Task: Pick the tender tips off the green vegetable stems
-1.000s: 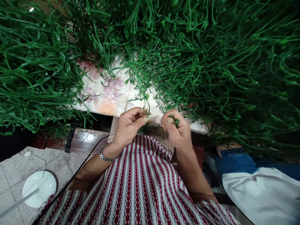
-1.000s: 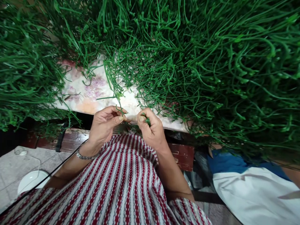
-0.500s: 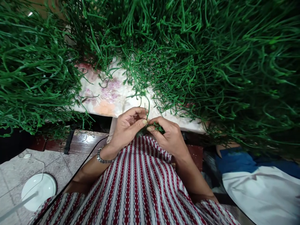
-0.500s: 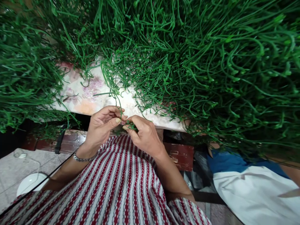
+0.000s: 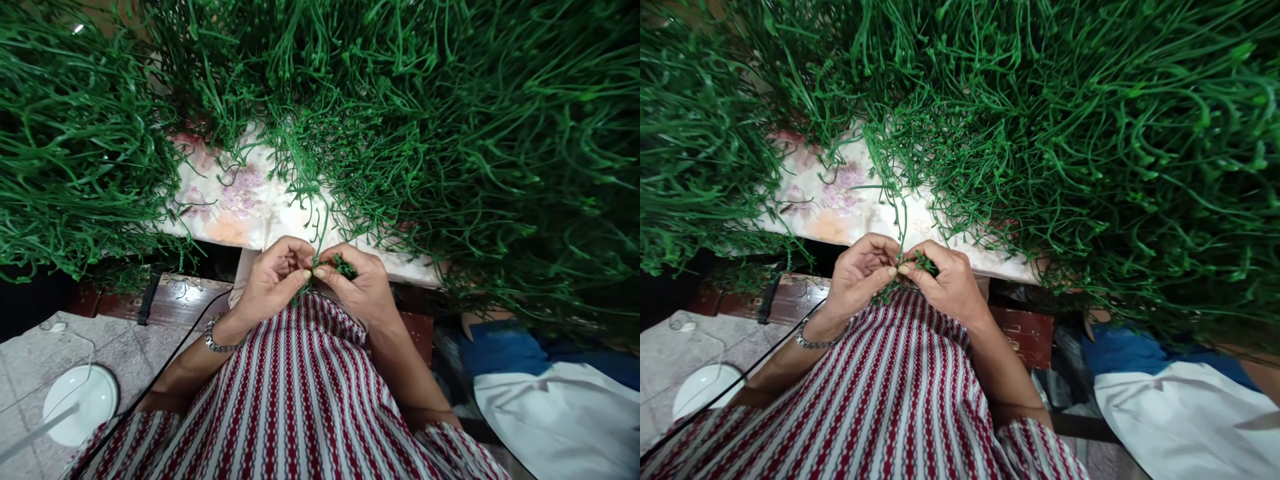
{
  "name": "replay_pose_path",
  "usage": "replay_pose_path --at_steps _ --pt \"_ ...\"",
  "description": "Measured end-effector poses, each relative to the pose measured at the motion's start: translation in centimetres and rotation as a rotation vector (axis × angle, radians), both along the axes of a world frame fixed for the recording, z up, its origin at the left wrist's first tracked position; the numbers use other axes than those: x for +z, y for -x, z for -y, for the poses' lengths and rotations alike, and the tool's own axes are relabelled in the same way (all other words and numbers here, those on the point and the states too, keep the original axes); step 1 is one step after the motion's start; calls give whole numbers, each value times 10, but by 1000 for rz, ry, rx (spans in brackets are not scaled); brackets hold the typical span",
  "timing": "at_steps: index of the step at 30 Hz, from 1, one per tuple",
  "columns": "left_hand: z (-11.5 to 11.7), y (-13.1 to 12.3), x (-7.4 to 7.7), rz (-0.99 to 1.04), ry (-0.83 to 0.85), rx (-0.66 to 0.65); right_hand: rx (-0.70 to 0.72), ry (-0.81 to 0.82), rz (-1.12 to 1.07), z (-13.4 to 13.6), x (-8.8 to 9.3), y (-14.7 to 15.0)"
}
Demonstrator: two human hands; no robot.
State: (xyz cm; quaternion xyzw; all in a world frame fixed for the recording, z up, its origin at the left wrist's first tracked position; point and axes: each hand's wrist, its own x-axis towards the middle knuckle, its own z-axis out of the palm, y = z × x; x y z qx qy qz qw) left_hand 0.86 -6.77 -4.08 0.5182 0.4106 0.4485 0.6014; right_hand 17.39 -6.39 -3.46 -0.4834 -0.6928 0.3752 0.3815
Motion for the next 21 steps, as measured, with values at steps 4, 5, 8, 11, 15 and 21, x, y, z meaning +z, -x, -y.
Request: replay_pose_path --at_steps 4,5,8,11,15,21 --pt "0 4 2 -75 -9 -54 8 19 -15 1 -1 2" --pt "0 4 2 -74 -15 -59 9 25 -24 1 -2 2" --pt "-1 4 3 -54 -7 -65 8 52 -56 1 -2 3" --pt "-1 3 3 -78 16 -48 9 84 -58 0 -1 3" --pt "-1 4 1 -171 -7 -15 46 92 -12 0 0 3" --pt "-4 5 2 -344 -155 -50 121 38 106 -2 2 1"
